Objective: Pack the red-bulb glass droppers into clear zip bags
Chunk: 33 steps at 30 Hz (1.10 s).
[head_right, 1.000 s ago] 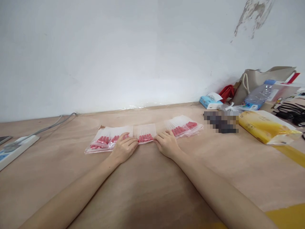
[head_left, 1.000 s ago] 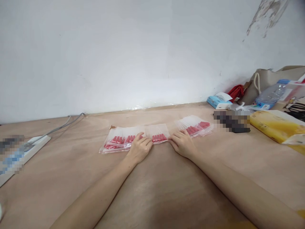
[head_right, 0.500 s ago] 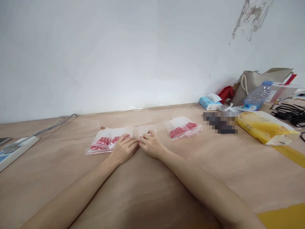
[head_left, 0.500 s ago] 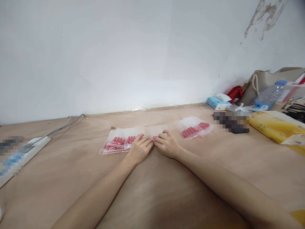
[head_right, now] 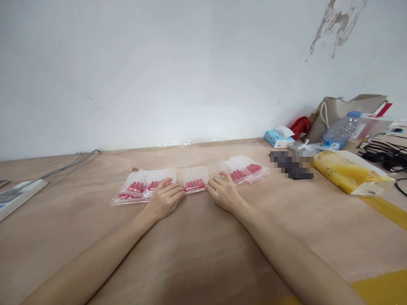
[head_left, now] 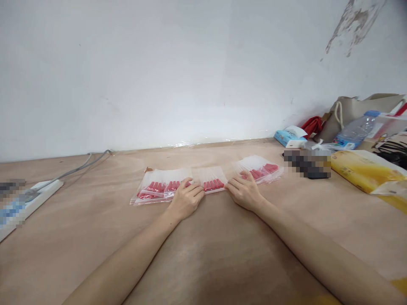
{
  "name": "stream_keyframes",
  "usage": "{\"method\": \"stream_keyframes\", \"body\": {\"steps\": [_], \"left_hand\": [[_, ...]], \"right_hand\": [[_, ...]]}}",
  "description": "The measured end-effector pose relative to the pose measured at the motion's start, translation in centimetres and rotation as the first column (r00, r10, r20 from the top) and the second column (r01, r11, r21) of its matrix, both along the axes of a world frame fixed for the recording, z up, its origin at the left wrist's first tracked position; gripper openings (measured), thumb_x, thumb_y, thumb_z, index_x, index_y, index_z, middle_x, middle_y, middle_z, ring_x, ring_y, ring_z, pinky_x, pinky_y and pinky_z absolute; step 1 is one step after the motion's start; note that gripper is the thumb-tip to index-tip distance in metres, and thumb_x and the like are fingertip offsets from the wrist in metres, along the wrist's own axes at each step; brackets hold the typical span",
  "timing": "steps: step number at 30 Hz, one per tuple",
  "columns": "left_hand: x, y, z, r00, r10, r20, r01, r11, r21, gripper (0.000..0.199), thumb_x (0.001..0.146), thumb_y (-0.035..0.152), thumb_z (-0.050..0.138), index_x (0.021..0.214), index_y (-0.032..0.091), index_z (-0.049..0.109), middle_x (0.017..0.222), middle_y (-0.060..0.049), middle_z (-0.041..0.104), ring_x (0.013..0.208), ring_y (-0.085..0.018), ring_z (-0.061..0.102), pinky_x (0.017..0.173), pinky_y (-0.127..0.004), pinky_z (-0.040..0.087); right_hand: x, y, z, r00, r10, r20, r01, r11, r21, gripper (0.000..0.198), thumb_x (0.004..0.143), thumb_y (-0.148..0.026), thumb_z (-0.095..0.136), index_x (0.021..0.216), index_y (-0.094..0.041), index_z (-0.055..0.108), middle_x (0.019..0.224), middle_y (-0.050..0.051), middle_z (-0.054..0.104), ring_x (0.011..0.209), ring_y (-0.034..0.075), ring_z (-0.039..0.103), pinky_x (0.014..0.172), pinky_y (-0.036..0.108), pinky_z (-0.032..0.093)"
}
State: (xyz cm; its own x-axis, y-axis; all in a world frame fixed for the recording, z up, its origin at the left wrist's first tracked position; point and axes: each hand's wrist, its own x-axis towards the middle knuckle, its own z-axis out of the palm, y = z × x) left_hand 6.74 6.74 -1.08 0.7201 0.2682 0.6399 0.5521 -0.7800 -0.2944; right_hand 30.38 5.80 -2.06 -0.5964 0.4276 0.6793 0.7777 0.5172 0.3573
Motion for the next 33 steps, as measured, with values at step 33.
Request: {"method": "stream_keyframes", "body": {"steps": [33], "left_hand": [[-4.9,1.5,3.5,0.977,0.178,-0.117,-0.189,0.977,-0.095,0.047,0.077,-0.002,0.036,0.120,0.013,0.047,0.120,-0.011,0.054,0.114,-0.023,0.048,0.091,-0.037,0.045]], "right_hand": [[-1.0,-1.4,0.2,0.963,-0.241,-0.122,0.148,0.850,-0.506,0.043,0.086,-0.047,0.035,0.115,-0.020,0.052,0.115,0.010,0.056,0.102,0.026,0.050,0.094,0.056,0.021]]}}
